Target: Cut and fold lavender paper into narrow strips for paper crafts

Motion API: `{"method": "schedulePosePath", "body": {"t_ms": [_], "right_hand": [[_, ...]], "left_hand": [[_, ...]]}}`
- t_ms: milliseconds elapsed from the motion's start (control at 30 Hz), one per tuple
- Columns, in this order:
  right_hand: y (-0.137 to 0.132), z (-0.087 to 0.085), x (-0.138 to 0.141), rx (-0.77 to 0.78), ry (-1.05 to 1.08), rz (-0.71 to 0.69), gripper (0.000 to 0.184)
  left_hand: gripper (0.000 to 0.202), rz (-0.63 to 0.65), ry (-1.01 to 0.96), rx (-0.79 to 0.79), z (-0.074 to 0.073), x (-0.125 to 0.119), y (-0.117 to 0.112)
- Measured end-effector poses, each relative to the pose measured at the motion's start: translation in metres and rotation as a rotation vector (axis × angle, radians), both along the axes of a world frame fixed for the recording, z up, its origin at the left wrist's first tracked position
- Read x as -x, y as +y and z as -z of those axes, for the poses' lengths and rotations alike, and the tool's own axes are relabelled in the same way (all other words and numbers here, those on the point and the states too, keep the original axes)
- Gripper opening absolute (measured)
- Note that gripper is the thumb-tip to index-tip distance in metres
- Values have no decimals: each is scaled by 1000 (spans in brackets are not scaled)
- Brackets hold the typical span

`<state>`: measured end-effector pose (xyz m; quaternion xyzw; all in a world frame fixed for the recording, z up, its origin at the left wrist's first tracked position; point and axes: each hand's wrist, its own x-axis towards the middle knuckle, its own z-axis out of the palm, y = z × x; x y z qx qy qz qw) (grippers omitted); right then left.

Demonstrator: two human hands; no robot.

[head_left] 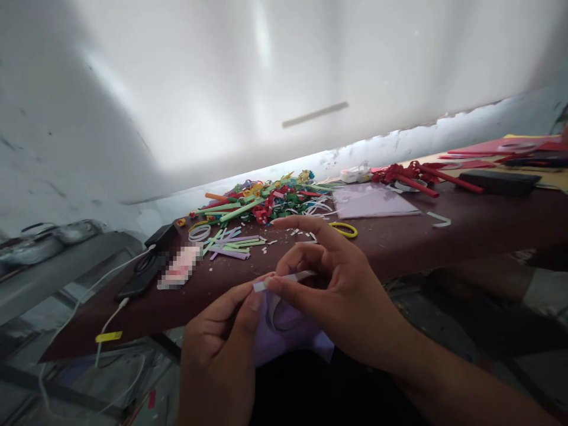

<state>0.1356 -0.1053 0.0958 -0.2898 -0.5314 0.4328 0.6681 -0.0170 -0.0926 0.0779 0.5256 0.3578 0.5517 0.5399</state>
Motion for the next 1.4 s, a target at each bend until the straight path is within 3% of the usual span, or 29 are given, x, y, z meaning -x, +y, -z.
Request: {"method": "schedulePosePath", "body": {"t_ms": [233, 567, 733, 867, 967, 1067, 1400], "right_hand": [[0, 1, 0, -64, -59, 86, 57], [-1, 4, 1, -129, -125, 199, 56], [-4, 7, 3, -144, -137, 238, 56], [-10, 7, 1, -175, -184, 243, 49], [-13, 5, -4, -219, -246, 369, 42], [-12, 3, -8, -228, -271, 456, 36], [-2, 4, -8, -210, -224, 403, 35]], "left_hand": [[34, -54, 15, 0, -6, -7, -6], [33, -95, 80, -38, -5, -6, -8], [34, -99, 22, -59, -3, -9, -9], [36, -200, 41, -53, 0, -10, -5], [36, -262, -23, -45, -2, -11, -2], [26, -236, -129, -45, -6, -11, -2], [26, -246, -29, -55, -12, -3, -6]]}}
